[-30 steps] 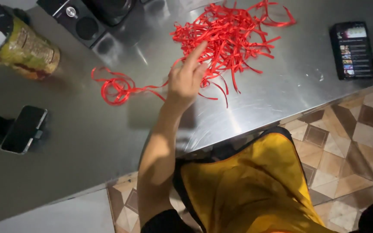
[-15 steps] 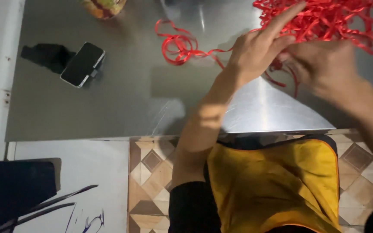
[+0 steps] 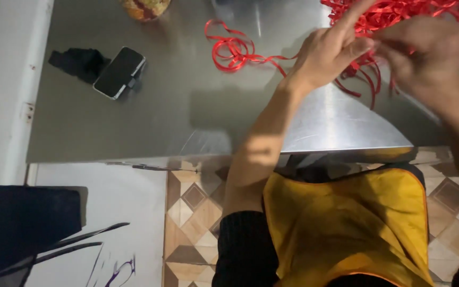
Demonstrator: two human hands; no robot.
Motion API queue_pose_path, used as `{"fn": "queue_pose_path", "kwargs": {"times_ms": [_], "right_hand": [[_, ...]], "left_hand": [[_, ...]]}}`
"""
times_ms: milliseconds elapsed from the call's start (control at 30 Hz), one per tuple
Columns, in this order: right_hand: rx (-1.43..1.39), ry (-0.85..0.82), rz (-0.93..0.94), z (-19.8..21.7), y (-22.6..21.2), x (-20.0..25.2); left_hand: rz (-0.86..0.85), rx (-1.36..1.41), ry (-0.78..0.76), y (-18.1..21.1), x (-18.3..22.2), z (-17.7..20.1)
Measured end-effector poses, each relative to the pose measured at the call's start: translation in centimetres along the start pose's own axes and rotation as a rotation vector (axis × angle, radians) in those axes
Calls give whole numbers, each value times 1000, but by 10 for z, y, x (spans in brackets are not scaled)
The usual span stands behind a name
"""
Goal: The recorder is tying numerous small red ribbons and occasionally trimming them with scissors on a stainless steel work surface.
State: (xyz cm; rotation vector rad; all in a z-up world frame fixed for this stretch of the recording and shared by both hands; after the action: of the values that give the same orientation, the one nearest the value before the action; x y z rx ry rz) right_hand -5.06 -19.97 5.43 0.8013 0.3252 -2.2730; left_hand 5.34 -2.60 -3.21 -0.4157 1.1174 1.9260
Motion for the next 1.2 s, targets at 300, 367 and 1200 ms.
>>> {"fn": "queue_pose_path", "kwargs": {"times_ms": [300,367,1200], "right_hand": [[-391,90,-241,7,39,58],[-344,16,-338,25,21,54],[-1081,87,-339,89,12,42]], "left_hand": [[-6,405,241,-25,-3,37],[20,732,257,-25,-5,59],[497,-691,26,-57,150,165]]}}
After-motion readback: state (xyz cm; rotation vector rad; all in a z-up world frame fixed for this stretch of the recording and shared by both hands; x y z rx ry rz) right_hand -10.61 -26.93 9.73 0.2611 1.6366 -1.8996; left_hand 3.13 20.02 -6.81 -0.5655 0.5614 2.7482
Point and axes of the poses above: each hand's wrist, its own x-axis away from the middle knuckle, its own z-axis out of the back of the hand, y = z × x, the point moved 3 cm from there along -x, towards the middle knuckle, and after that the axes turned 4 degrees about -y, right-handed, at the moved point
